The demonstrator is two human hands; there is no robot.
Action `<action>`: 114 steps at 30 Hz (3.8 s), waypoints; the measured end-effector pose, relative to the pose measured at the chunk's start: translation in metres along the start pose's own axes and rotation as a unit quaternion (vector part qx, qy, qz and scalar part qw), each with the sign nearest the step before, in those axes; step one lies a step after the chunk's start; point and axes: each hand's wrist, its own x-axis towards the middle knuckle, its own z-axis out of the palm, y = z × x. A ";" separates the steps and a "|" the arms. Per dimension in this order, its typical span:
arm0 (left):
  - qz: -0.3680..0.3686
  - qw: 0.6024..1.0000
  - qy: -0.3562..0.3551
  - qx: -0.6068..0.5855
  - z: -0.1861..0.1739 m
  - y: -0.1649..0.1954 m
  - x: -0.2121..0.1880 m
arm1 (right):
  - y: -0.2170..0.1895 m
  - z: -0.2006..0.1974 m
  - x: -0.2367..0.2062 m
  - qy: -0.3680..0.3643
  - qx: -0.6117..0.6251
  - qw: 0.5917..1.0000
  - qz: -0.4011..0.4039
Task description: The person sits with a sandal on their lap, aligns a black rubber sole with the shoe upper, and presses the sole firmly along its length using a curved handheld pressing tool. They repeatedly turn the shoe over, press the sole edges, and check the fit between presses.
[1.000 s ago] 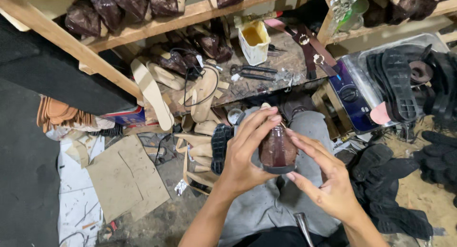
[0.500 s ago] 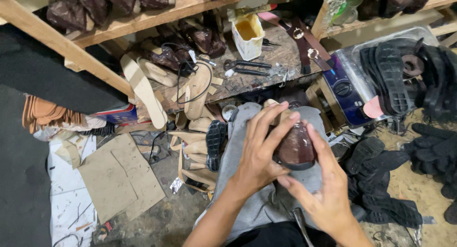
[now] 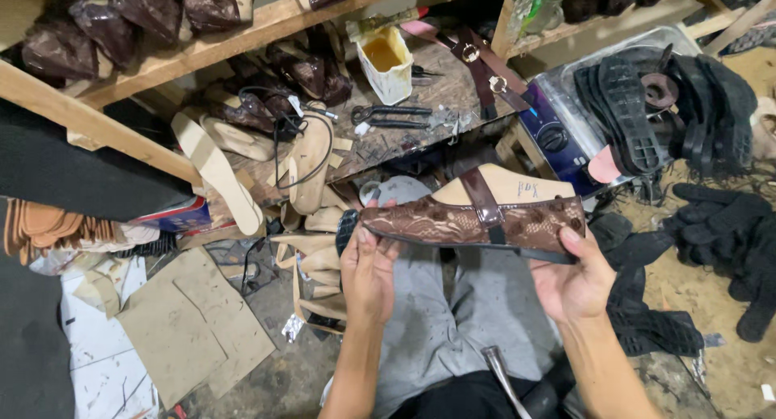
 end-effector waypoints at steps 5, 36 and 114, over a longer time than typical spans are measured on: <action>-0.002 0.999 -0.036 0.000 0.008 0.010 -0.002 | 0.008 -0.004 0.003 0.060 0.045 0.997 0.013; -0.005 0.998 0.058 -0.020 0.035 0.037 0.013 | 0.038 -0.030 -0.034 -0.194 -0.371 0.901 0.113; 0.074 0.988 -0.134 -0.006 0.042 0.026 -0.001 | -0.004 -0.010 -0.060 -0.218 -0.684 0.505 -0.479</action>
